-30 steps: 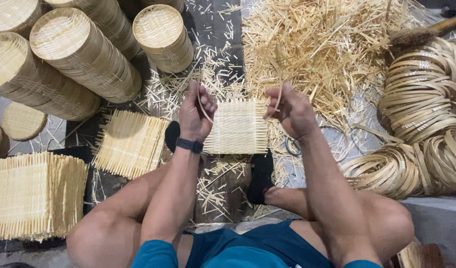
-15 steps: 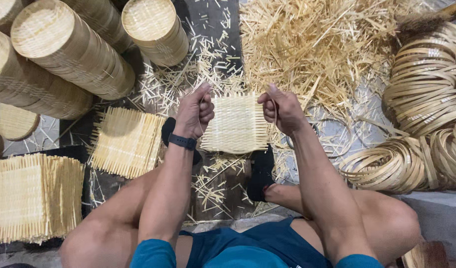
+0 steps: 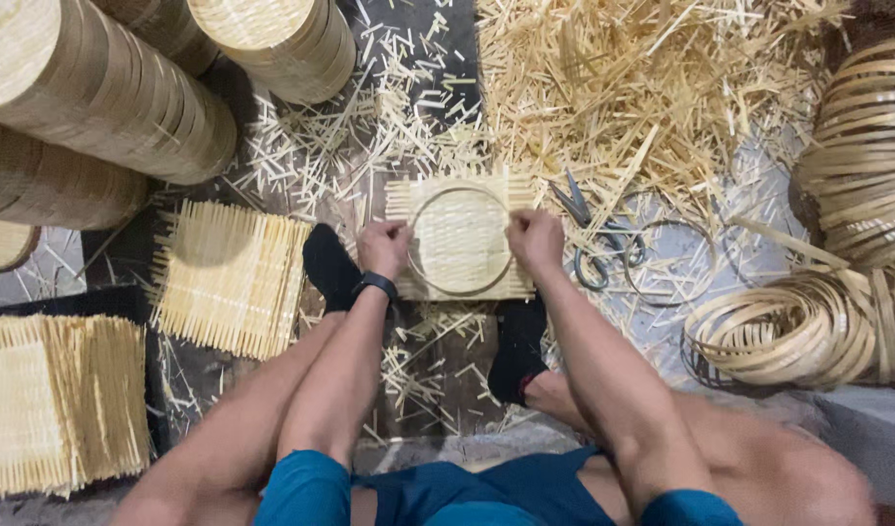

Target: The person assembles bamboo containers by fitting circular rims onto woven mats and trimming the excess bamboo using shears.

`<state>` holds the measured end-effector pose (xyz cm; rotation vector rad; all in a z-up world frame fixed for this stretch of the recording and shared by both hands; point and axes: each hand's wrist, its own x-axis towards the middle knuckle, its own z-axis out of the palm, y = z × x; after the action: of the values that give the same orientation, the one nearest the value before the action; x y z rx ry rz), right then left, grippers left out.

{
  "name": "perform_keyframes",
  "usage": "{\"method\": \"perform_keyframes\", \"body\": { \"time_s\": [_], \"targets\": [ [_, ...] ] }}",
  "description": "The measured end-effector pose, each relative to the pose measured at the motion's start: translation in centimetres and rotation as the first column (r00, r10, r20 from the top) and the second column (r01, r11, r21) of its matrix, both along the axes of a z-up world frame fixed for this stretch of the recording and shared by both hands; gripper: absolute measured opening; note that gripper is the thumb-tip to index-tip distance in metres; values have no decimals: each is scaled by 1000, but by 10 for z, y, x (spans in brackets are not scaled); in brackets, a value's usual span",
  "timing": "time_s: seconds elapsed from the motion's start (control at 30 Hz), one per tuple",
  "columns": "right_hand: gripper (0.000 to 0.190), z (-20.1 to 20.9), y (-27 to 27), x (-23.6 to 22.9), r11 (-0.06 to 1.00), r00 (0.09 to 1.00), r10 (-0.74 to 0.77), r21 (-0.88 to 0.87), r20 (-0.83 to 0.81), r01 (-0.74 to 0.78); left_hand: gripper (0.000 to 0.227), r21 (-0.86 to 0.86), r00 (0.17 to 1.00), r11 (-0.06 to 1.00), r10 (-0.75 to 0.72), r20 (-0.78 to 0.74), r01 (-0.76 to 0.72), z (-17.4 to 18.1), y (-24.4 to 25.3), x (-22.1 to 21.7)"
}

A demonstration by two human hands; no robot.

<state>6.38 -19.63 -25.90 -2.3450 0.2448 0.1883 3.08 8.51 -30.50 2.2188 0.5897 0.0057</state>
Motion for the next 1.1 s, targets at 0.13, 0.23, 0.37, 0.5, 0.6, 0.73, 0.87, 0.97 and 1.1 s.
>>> {"method": "perform_keyframes", "body": {
  "time_s": [0.13, 0.23, 0.37, 0.5, 0.6, 0.73, 0.87, 0.97, 1.1],
  "targets": [
    [26, -12, 2, -7, 995, 997, -83, 54, -2, 83, 25, -84, 994, 995, 36, -105, -45, -5, -3, -3],
    [26, -12, 3, -10, 985, 992, -120, 120, -30, 123, 26, -73, 996, 996, 39, -77, -44, -7, 0, -3],
    [20, -16, 5, -16, 993, 992, -104, 61, 64, 100, 25, -161, 998, 985, 65, -19, -67, -18, 6, -7],
    [17, -18, 6, -16, 993, 986, -104, 69, 131, 95, 27, -248, 997, 966, 78, 7, -74, -27, 12, -4],
    [19, -15, 8, -15, 988, 991, -128, 95, 48, 123, 29, -275, 989, 952, 110, -99, -133, -24, 13, -4],
    [21, -12, 7, -15, 983, 989, -143, 122, 36, 138, 26, -292, 994, 950, 102, -50, -112, -26, 13, -5],
    [24, -11, 6, -15, 980, 988, -147, 128, -40, 151, 22, -342, 991, 931, 113, -68, -129, -32, 12, -8],
    [24, -12, 6, -13, 980, 988, -151, 123, -41, 155, 20, -363, 986, 919, 117, -116, -152, -32, 14, -3],
    [24, -18, 4, -13, 976, 986, -159, 143, -41, 163, 22, -501, 979, 842, 148, -140, -199, -37, 14, -5]
  ]
}}
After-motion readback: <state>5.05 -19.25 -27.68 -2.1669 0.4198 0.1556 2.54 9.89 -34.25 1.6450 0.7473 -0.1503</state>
